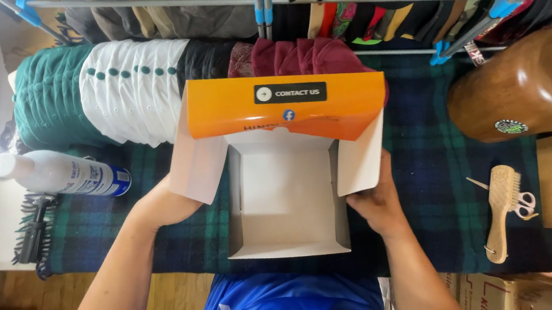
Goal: The person assembles a flat-packed cardboard box by folding its flaps and tucking them into slots to form a rectangular container. They then place a smaller orange box inside the assembled box and close the lid. Finally, they handle a sheet of stickers and another box.
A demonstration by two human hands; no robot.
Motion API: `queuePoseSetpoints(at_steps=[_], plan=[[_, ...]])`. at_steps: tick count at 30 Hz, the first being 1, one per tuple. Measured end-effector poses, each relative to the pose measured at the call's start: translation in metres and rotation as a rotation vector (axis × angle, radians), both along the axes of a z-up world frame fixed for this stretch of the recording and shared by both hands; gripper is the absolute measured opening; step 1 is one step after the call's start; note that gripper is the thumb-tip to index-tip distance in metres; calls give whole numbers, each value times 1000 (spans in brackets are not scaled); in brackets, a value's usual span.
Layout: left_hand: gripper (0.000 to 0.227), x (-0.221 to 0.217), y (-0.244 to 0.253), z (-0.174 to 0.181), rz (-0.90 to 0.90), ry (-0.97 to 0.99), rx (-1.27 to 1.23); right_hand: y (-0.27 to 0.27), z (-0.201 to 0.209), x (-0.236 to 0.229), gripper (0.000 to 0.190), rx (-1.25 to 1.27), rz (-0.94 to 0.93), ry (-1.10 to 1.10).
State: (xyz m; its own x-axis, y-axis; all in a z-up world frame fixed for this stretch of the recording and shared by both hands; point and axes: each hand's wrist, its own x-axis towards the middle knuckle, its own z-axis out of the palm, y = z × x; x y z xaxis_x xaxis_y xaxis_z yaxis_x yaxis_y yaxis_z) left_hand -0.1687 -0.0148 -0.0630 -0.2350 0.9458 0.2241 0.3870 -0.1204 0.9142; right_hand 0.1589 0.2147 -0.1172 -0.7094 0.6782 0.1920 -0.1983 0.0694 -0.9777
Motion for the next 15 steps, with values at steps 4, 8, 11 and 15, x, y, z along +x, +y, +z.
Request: queuePoseSetpoints(at_steps=[4,8,11,15], plan=[[64,9,-6,37,-18,-147,-34,-2,-8,0,85,-112,73,113],[66,30,-8,47,-37,-407,38,-23,46,-7,87,126,-42,-230],[104,44,-11,31,-14,-381,54,-31,46,1,62,218,-112,-480],[116,66,-7,28,44,-458,12,-33,47,2,52,285,-80,-521]])
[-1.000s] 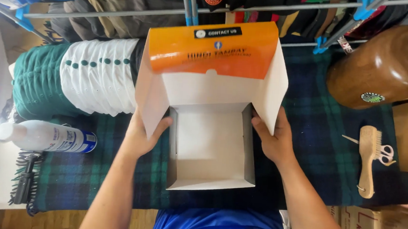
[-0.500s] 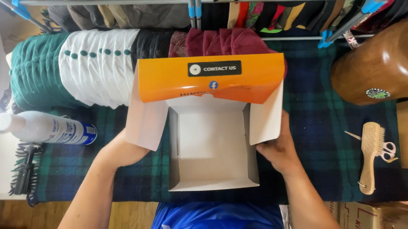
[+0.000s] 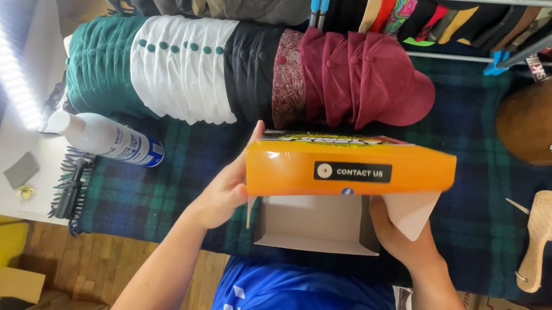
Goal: The person assembles a flat-packed cardboard box by folding its flaps and tucking them into slots to form a rectangular container. They then place a smaller orange box inside the assembled box and close the lid. Finally, they handle a sheet of stickers and another box.
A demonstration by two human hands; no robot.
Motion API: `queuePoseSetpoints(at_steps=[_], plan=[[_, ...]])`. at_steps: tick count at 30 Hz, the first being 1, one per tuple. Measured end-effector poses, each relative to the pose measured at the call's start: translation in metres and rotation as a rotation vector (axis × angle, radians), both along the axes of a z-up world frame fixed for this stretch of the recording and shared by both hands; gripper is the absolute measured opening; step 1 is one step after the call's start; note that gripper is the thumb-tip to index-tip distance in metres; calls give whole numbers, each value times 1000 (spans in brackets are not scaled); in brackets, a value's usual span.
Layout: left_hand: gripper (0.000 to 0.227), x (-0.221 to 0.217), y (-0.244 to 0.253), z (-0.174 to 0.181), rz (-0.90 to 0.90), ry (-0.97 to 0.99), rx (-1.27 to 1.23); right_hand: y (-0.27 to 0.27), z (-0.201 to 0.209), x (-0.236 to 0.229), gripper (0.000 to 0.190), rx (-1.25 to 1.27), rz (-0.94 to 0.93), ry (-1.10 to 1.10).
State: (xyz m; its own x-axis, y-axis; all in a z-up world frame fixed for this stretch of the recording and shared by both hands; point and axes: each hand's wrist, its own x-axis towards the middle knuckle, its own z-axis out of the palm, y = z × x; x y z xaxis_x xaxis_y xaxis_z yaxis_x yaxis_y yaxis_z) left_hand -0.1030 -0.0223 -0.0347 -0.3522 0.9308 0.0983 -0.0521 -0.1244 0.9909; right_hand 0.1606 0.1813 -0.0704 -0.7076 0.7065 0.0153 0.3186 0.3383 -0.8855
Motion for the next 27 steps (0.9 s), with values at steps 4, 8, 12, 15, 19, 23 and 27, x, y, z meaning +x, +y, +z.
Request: queuePoseSetpoints(at_steps=[4,8,12,15,19,23,27], plan=[[90,0,-2,21,48,116,-72,-4,25,-9,52,73,46,-20],[74,1,10,51,206,-57,-321,4,20,-2,54,91,27,-41],[73,3,17,62,254,-146,-267,16,24,-8,58,8,-12,-22],[62,1,14,35,257,-175,-260,6,62,-22,63,-67,25,19],[57,-6,6,12,257,-209,-206,6,72,-24,50,-36,-68,-145],[59,-4,-2,6,155,-211,-55,0,23,0,28,196,-101,-246],[102,1,-21,19,90,-192,-12,-12,0,14,24,57,-155,-160]])
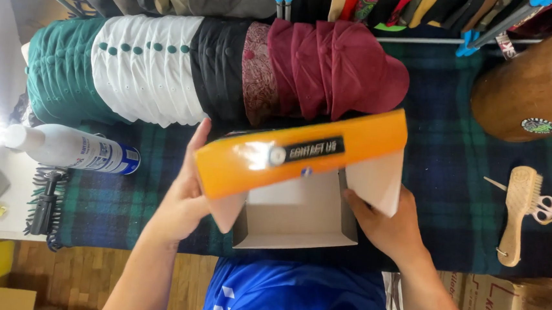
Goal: The person assembles a flat-packed cardboard box by folding its flaps and tucking them into slots to form a rectangular container. They then place a smaller orange box inside the assembled box and close the lid. Finally, they handle a sheet of stickers and another box.
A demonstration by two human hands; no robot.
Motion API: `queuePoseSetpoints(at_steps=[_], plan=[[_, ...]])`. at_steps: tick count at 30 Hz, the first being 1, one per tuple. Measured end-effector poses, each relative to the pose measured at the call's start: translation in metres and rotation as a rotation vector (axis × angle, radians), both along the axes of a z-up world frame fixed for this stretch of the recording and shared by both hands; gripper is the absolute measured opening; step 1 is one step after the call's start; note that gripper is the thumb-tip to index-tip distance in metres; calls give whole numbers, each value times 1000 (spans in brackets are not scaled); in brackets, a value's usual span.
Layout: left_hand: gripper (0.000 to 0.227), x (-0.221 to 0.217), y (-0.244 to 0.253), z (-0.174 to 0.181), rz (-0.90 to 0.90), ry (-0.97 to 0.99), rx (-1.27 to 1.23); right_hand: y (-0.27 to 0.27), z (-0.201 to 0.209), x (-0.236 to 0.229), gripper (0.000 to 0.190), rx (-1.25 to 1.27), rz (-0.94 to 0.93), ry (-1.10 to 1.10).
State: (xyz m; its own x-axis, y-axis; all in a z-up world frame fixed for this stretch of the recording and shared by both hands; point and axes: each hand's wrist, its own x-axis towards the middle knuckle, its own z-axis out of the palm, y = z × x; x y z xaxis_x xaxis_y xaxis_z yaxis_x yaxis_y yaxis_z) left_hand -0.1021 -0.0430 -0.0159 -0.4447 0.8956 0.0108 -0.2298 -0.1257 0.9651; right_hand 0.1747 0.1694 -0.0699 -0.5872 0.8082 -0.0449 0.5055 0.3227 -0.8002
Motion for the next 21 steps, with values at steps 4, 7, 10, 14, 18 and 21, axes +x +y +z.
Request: queuePoseSetpoints(at_steps=[4,7,10,14,18,21], plan=[[79,-5,-4,19,-36,-17,-36,-10,64,-19,26,129,208,11],[66,6,-13,25,21,6,-100,4,66,-9,34,204,245,45],[59,32,-27,40,223,112,-325,4,57,14,51,-21,65,100],[75,74,-38,46,306,356,-191,-16,69,19,63,-242,-52,403],[26,108,-41,22,571,543,-121,-27,88,17,52,-79,96,550],[23,123,-41,4,636,497,-155,-38,90,11,33,241,10,348]])
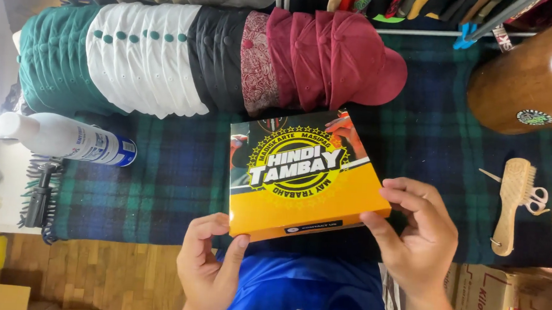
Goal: The person assembles a flat-packed cardboard box by folding its flaps and tucking them into slots to form a rectangular container. They then place a smaller orange box inside the assembled box and close the lid. Finally, they handle a sheet of stickers and another box.
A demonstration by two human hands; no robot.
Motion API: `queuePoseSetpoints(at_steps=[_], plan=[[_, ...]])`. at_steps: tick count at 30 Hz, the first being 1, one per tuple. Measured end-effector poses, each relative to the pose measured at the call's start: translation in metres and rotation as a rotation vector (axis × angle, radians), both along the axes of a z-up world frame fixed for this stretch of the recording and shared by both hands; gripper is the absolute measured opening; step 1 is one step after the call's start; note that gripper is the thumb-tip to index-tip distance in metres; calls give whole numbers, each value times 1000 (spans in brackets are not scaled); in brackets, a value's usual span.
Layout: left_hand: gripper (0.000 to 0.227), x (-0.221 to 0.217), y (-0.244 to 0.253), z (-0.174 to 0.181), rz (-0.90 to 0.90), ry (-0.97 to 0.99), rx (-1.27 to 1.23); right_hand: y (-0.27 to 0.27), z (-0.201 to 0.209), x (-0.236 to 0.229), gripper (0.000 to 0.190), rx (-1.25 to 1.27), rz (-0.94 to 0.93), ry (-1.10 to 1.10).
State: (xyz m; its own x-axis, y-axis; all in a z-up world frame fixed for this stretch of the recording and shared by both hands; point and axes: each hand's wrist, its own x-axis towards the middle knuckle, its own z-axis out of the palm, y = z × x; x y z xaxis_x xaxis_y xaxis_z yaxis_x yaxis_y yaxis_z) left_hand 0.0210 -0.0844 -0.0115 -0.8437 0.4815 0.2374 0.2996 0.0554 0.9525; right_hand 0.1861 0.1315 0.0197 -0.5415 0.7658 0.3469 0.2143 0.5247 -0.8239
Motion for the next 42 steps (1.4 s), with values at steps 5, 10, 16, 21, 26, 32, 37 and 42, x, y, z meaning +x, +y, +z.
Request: queuePoseSetpoints(at_steps=[5,10,16,21,26,32,37,42], plan=[[23,20,3,-23,122,-151,203,-27,-13,1,43,-294,-241,94],[32,19,5,-25,106,-95,177,-42,-23,13,35,-90,-323,-92],[16,15,16,-14,185,-79,91,-65,-57,19,26,-1085,-239,394],[16,19,19,-18,155,-129,145,-67,-56,12,32,-1385,-252,512],[17,17,20,-17,155,-173,123,-59,-53,8,28,-1436,-90,726],[18,5,25,-8,266,-417,-82,-46,-45,-2,31,-1670,-188,780],[21,11,27,-22,322,-435,42,-56,-37,-2,34,-1585,-169,645],[23,13,34,-28,356,-359,104,-49,-45,-13,38,-1539,204,865]])
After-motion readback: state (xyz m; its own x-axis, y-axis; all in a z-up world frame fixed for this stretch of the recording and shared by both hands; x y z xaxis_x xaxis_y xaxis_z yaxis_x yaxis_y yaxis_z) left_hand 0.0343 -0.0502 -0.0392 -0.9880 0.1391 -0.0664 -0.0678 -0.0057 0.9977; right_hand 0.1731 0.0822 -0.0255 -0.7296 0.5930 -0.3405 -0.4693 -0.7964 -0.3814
